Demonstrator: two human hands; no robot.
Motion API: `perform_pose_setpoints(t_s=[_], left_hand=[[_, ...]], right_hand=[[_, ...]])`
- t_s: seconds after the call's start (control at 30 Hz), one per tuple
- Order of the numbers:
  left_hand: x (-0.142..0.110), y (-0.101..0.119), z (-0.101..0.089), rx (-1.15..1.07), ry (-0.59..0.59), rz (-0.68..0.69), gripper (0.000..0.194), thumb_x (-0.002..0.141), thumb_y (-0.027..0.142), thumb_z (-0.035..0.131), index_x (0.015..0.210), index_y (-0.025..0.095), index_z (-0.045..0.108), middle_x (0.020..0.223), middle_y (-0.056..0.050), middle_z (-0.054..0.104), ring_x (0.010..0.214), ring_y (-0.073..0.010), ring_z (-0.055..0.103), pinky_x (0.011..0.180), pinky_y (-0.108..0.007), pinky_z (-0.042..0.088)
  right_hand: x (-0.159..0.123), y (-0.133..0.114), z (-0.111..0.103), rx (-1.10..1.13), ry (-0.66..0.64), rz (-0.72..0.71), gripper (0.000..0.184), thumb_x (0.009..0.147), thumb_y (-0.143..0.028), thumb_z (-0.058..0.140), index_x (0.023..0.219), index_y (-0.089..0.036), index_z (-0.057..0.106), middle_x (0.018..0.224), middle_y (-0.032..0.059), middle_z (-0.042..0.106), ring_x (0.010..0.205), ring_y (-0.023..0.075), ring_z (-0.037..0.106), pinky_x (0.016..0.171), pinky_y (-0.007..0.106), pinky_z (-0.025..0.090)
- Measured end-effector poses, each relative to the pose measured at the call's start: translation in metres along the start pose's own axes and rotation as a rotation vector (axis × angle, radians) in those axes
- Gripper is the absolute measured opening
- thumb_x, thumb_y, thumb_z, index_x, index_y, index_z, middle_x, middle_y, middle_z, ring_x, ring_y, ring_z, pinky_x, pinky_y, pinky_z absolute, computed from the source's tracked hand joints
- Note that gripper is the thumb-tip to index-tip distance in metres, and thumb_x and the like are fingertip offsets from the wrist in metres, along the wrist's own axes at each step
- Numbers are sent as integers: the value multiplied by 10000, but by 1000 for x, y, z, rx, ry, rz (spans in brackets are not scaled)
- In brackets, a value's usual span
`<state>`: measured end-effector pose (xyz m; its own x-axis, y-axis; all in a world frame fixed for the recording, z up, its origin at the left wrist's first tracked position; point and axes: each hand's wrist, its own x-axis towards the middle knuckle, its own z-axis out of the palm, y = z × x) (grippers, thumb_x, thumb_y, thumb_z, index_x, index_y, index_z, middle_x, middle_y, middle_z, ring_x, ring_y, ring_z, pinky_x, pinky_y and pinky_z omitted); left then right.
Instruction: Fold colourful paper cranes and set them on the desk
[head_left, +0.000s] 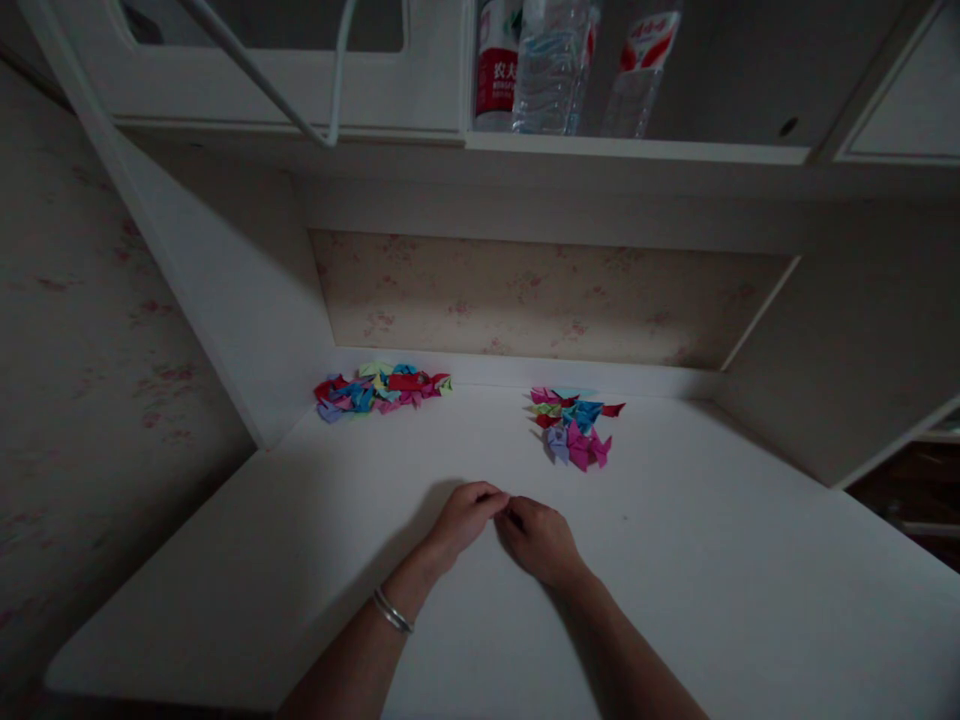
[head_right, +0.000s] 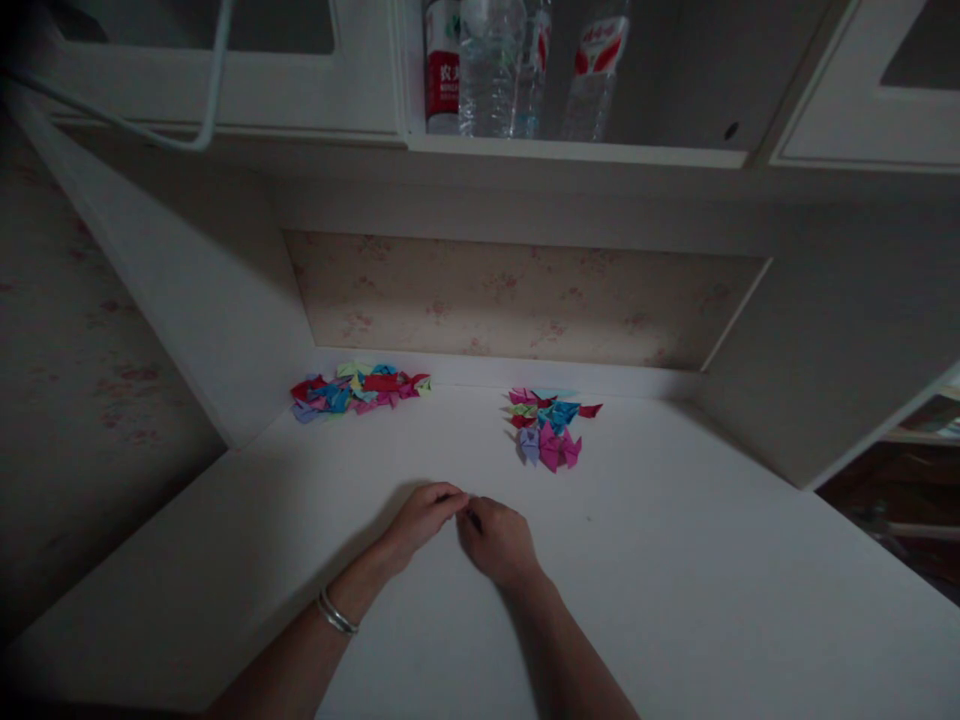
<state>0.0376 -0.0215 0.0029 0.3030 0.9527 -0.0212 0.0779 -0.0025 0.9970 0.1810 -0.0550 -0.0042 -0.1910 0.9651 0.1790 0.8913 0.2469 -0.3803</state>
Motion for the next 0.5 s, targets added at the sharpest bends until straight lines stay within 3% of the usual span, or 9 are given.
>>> perform_pose_setpoints(t_s=[0.5], left_hand=[[0,0,-1,12,-14,-7,221,732,340,604,736,140,699,713,-21,642,693,-146,531,650,-256,385]], right_hand=[[1,1,1,-30,-14,-3,243,925,-294,402,886,-214,629,867,25,696,793,157,642,646,241,346]])
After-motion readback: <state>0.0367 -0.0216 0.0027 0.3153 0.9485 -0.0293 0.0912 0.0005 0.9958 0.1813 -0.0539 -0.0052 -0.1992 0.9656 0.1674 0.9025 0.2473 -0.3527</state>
